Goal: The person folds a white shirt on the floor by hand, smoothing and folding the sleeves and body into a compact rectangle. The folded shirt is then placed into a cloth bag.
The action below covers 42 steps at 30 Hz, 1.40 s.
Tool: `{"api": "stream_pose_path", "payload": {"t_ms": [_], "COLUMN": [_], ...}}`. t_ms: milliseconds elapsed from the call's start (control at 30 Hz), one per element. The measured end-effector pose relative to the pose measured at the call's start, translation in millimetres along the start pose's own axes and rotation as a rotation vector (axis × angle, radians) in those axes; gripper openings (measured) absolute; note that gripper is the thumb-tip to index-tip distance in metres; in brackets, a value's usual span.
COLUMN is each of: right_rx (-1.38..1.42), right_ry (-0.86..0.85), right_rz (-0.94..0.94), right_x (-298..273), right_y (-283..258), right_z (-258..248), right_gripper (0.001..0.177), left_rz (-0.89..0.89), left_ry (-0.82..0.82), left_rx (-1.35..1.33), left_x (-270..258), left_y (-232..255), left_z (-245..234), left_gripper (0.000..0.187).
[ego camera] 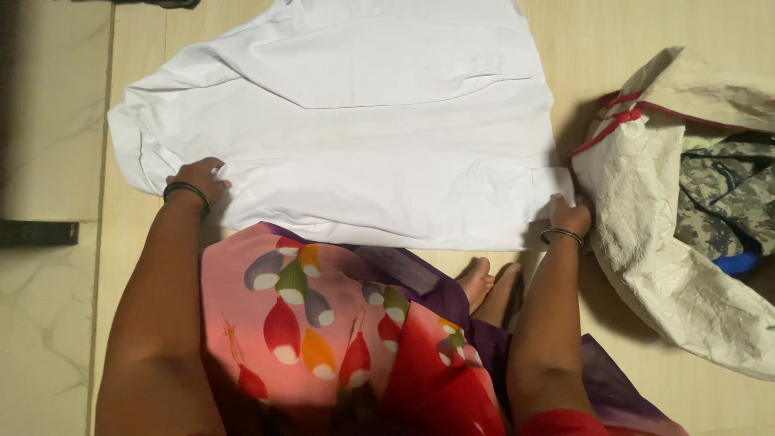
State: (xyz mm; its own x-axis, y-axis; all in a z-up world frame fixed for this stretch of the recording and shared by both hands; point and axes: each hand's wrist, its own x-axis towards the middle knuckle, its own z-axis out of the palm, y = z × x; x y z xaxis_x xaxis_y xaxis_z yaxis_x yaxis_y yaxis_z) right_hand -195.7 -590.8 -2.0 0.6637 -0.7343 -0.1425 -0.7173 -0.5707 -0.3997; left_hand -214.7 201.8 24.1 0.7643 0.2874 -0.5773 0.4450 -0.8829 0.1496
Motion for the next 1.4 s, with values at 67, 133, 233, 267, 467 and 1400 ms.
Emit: {"api": "stream_pose_path", "payload": {"t_ms": [67,133,233,267,467,1400], "right_rx": [0.067,0.160,0.319,0.443,0.842,0.419], "right_ry": [0.040,0.071,0.095,0.030,-0.129,0.297], "right_rz": [-0.032,-0.099,-0.101,-0.073,-0.004,-0.148], "right_x": [4.5,4.5,-3.0,-7.9,-27.1,-23.9], "right_y": [0.6,-0.9,-10.4,-15.3,-42.2,-7.0], "right_z": [-3.9,-10.9,-18.5,-19.8,-32.4,44.5], "right_gripper": [0.062,0.059,0.045,0.039,0.013,0.020], "left_rz": [-0.009,0.148,0.209,0.199,0.192,-0.053], "left_ry": [0.089,0.200,0.314,0.339,0.507,0.148], "left_rx": [-0.082,-0.395,-0.745,-0.840,-0.669,0.085], "left_x": [1.3,0.7,2.8,4.2,-3.2,1.2], "left_y": [-13.3,-34.2,-62.2,-69.3,-84.4,-40.6], "left_z": [-1.0,-0.4,7.2,8.6,1.9,-16.2], "left_gripper": [0.030,0.025,0.022,0.021,0.022,0.054]}}
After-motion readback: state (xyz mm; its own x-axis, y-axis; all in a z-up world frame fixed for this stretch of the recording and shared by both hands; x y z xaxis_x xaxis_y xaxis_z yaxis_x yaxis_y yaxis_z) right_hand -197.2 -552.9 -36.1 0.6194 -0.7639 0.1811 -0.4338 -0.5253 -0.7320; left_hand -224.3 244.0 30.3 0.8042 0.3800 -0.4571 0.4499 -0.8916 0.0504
